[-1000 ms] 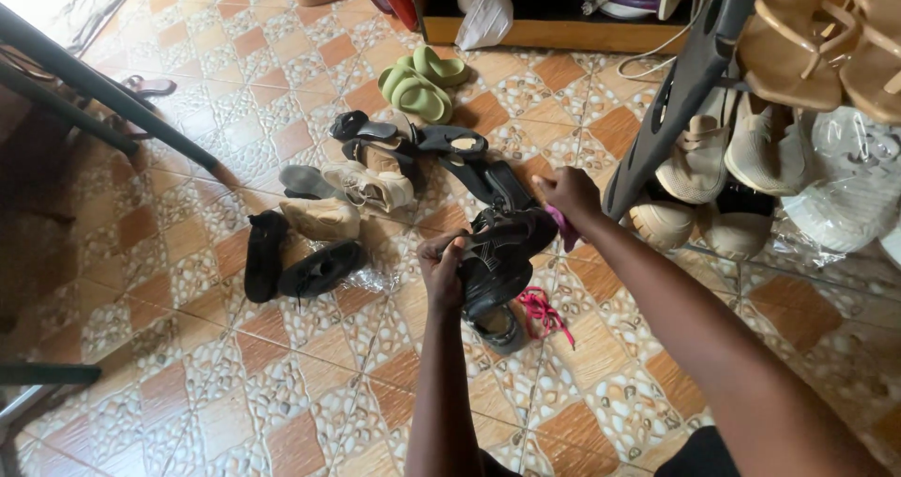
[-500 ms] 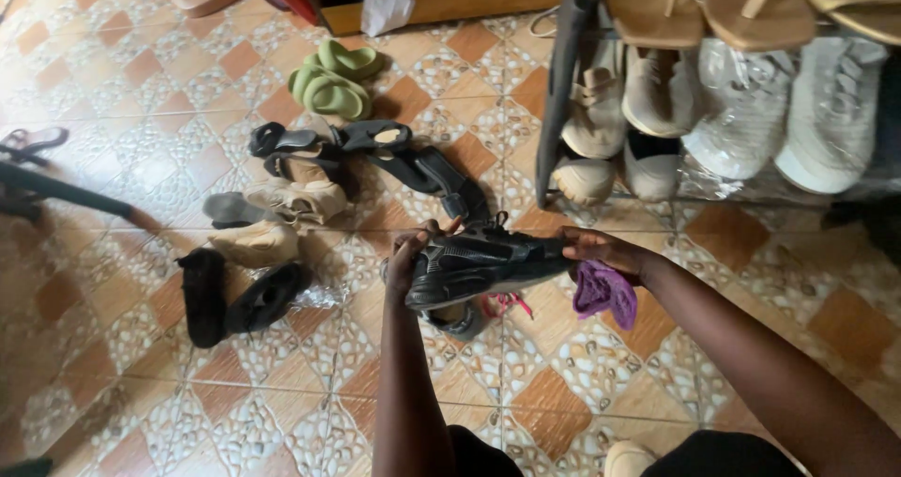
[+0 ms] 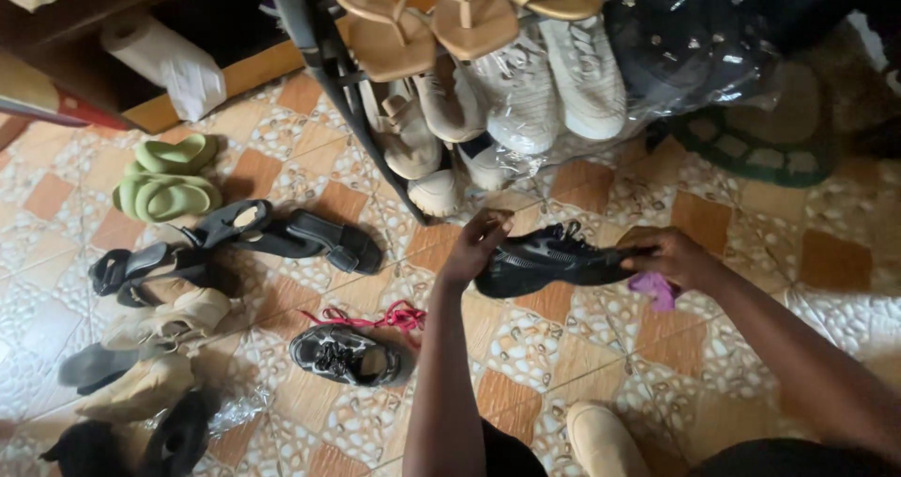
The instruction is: The person wipes several pairs of shoes on the floor with a purple cloth, handling each shoe one at a time. The person wipes the exterior surfaces of black sneakers, white sneakers, and black flats, then places them back on the floor.
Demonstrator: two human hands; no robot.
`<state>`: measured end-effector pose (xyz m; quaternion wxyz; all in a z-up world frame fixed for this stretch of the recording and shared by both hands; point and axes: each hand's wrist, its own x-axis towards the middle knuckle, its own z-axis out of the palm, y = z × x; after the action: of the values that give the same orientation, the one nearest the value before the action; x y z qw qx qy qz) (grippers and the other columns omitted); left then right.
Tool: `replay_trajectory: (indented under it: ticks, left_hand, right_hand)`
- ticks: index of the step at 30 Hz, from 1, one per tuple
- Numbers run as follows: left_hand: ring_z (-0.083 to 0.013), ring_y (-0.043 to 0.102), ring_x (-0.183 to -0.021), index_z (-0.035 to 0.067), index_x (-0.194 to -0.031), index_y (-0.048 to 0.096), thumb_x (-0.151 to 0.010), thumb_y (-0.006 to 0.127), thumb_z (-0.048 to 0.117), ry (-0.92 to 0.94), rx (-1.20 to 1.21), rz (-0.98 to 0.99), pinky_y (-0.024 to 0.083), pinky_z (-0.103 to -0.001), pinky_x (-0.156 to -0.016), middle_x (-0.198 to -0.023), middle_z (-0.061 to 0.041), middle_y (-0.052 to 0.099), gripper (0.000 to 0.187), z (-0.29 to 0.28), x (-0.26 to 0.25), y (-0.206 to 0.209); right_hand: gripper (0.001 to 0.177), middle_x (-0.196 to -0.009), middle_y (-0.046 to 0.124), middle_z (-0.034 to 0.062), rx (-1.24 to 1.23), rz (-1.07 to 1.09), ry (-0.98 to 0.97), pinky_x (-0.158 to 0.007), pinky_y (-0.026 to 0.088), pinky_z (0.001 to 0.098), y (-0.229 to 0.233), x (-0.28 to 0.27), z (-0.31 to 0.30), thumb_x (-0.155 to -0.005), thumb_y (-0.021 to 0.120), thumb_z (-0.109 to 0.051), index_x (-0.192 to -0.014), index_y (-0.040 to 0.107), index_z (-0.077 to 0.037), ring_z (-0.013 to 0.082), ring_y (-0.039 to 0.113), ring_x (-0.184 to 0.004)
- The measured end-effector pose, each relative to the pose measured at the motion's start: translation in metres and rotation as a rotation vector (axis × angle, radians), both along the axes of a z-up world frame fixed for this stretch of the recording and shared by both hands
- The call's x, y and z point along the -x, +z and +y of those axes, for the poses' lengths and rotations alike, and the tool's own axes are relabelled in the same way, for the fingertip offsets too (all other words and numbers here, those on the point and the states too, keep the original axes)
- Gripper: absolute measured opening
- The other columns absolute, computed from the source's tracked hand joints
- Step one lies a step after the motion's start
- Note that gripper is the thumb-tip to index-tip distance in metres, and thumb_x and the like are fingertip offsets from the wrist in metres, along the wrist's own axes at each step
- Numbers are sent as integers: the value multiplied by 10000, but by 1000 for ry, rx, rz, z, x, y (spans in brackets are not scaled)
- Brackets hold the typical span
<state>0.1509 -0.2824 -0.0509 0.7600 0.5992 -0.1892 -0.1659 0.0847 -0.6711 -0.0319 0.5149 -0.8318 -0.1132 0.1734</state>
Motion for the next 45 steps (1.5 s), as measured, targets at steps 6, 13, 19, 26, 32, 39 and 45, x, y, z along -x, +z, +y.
replay_trajectory:
  ticks: [6, 13, 19, 26, 32, 39, 45]
  left_hand:
    - [-296, 520, -1342, 67, -1434, 507, -1047, 728, 352, 602, -340, -55, 437, -421, -1132, -1466, -171, 524, 528, -110, -21, -33]
    - [-236, 485, -1224, 263, -1605, 227, -897, 660, 380, 87, 191, 559, 418, -499, -1017, -1551, -93, 475, 838, -158, -5, -50]
    - [-181, 523, -1377, 228, -1615, 344, -913, 672, 335, 80, 201, 358, 425, -430, -1047, -1568, -31, 473, 782, -153, 13, -23]
    - [-184, 676, -1162, 66, -1375, 635, -973, 698, 307, 234, -202, 183, 530, -315, -972, -1277, -103, 725, 473, -84, 24, -57]
    - [-214, 723, -1082, 48, -1271, 686, -958, 681, 321, 453, -466, 124, 554, -345, -923, -1199, -133, 754, 416, 17, 14, -67]
    - [-322, 751, -916, 17, -1039, 758, -954, 620, 395, 916, -762, 191, 552, -401, -853, -939, -221, 773, 411, 179, 27, -52]
    - [-446, 671, -1098, 13, -1080, 752, -980, 541, 479, 1111, -1204, 598, 509, -519, -976, -1093, -283, 709, 521, 245, 90, -67]
  right_hand:
    - [273, -1123, 732, 89, 138, -424, -492, -894, 553, 327, 26, 34, -35, -874, 801, -134, -1113, 760, -8, 192, 689, -1051]
    - [206, -1180, 688, 82, 41, -741, -746, -874, 572, 280, 24, 26, 1, -951, 761, -16, -1156, 744, -11, 153, 678, -1035]
    - [190, -1156, 697, 90, -84, -872, -900, -844, 560, 294, 8, -32, 42, -945, 771, 30, -1130, 753, -8, 182, 680, -1010]
    - [238, -1176, 719, 98, 29, -1122, -890, -944, 525, 408, -23, -117, 86, -908, 814, 15, -1138, 761, -17, 283, 652, -1108]
    - [239, -1193, 708, 122, -47, -885, -909, -797, 551, 341, -72, -136, 130, -894, 821, -23, -1128, 772, -34, 255, 650, -994]
    - [411, -1106, 612, 198, 84, -921, -857, -864, 505, 372, -31, -116, 133, -909, 820, -124, -1286, 733, 12, 316, 585, -987]
    - [398, -1203, 670, 120, -508, 298, -841, -891, 521, 421, -83, -65, 128, -1029, 683, -366, -1192, 652, -5, 241, 655, -1057]
